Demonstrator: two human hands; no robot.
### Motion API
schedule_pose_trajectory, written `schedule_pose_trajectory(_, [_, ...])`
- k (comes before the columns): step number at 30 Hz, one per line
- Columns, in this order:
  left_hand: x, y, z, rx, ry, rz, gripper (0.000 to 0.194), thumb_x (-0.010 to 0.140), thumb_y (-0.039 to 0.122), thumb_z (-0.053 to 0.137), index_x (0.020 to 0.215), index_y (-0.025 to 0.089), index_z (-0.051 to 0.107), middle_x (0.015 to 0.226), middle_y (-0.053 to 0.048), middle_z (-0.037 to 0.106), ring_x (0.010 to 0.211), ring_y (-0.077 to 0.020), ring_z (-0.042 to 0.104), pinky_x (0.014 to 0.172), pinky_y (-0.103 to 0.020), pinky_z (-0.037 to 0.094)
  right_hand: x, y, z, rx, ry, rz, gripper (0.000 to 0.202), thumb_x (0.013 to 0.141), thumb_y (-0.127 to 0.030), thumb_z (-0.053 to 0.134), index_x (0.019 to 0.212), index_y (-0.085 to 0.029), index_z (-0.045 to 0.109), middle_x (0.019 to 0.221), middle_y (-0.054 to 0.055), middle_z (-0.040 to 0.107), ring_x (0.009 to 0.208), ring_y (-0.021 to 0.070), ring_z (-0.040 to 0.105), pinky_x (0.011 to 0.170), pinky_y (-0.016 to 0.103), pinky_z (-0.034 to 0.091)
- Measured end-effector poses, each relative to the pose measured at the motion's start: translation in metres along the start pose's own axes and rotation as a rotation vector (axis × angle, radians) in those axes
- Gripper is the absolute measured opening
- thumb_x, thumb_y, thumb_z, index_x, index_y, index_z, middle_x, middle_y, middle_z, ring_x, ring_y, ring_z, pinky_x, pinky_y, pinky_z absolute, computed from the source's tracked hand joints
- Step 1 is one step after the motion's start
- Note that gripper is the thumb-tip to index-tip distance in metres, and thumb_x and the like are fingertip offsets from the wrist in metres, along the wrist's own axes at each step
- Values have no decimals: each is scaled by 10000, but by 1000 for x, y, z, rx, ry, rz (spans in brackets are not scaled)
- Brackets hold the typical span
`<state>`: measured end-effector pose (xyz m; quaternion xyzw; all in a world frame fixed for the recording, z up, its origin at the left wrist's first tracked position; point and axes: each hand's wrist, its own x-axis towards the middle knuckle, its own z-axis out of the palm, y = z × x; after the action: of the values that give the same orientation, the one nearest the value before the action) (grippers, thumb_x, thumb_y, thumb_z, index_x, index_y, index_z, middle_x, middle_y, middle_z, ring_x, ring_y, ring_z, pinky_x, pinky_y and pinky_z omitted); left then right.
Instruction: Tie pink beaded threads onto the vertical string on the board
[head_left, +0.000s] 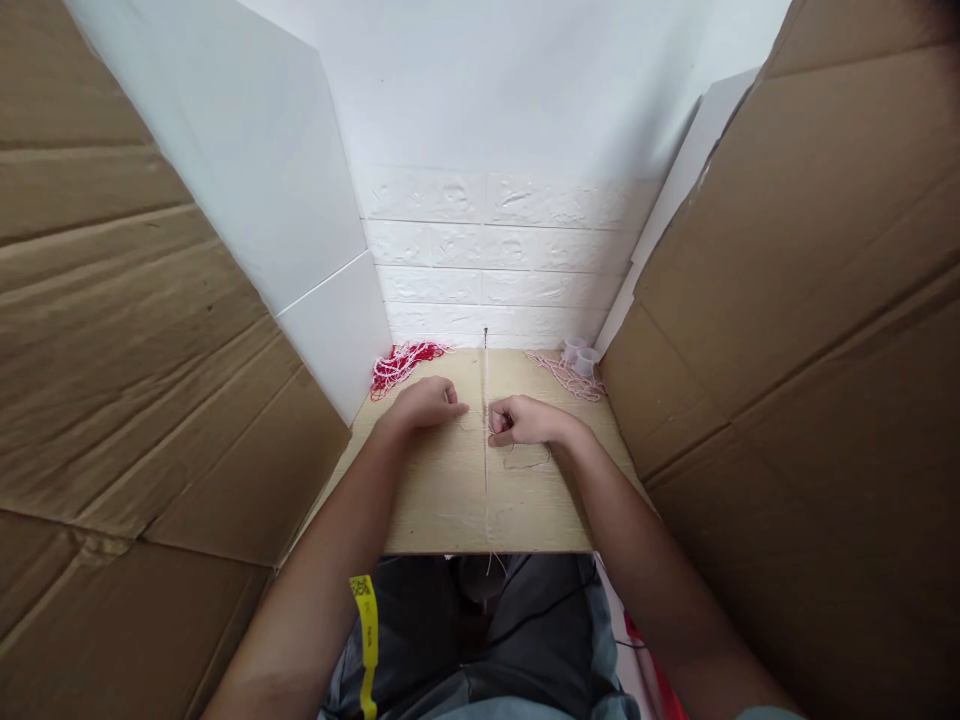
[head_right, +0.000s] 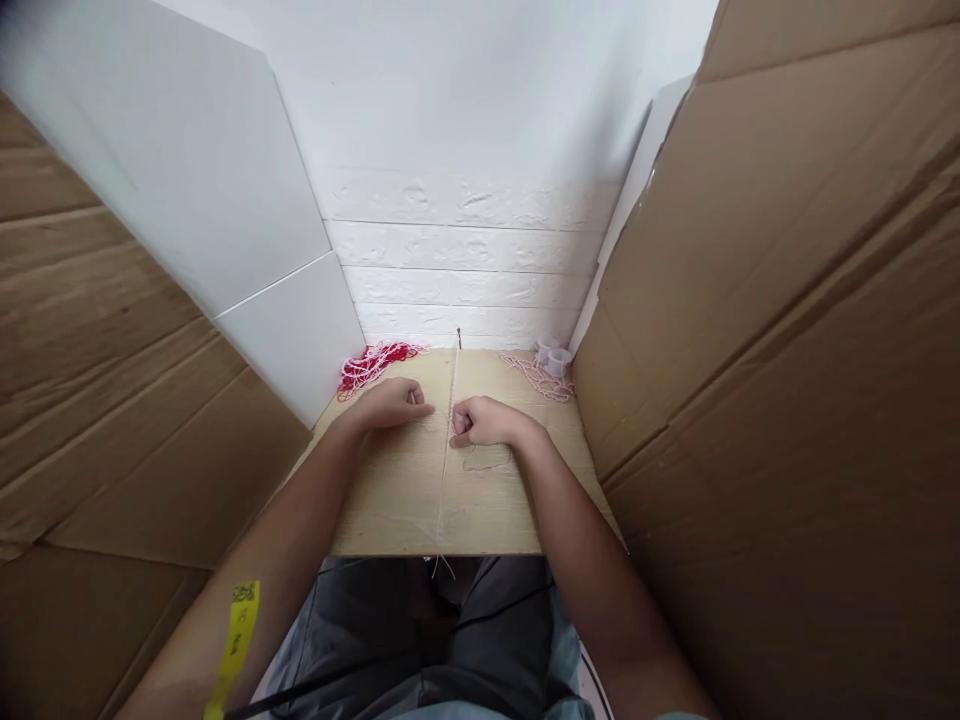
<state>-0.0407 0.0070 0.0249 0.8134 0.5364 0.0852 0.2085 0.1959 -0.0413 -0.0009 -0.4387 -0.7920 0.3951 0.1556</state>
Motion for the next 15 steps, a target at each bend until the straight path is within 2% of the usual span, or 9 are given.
schedule_pose_trajectory(5, [-5,4,-6,26,-22,-21,322,733,528,697,790,211,683,828,-39,725,681,-177,593,575,-271,352,-2,3,-4,51,-11,10,227,685,-273,741,793,-187,561,699,-45,552,605,103,468,551,225,351])
schedule_pose_trajectory(9, [-7,2,-10,43,2,-51,326,738,531,706,766,207,679,767,-34,709,648,-172,571,572,-273,345,-8,-5,-10,59,23,64,180,746,-273,688,818,-186,547,686,-25,593,592,109,489,547,226,355])
schedule_pose_trajectory(12, [-4,-5,-9,25,5,-50,327,713,529,732,768,212,676,792,-32,716,677,-178,591,577,-271,356,-12,-11,-13,45,51,165,124,800,-259,632,827,-193,531,607,-20,605,534,110,479,528,229,336])
schedule_pose_trajectory(15, [1,-14,-7,-3,-20,-40,320,687,512,758,772,215,677,818,-32,724,704,-185,616,578,-270,369,-15,-13,-17,-46,136,294,125,845,-290,603,797,-197,535,552,-8,611,493,118,468,528,248,321])
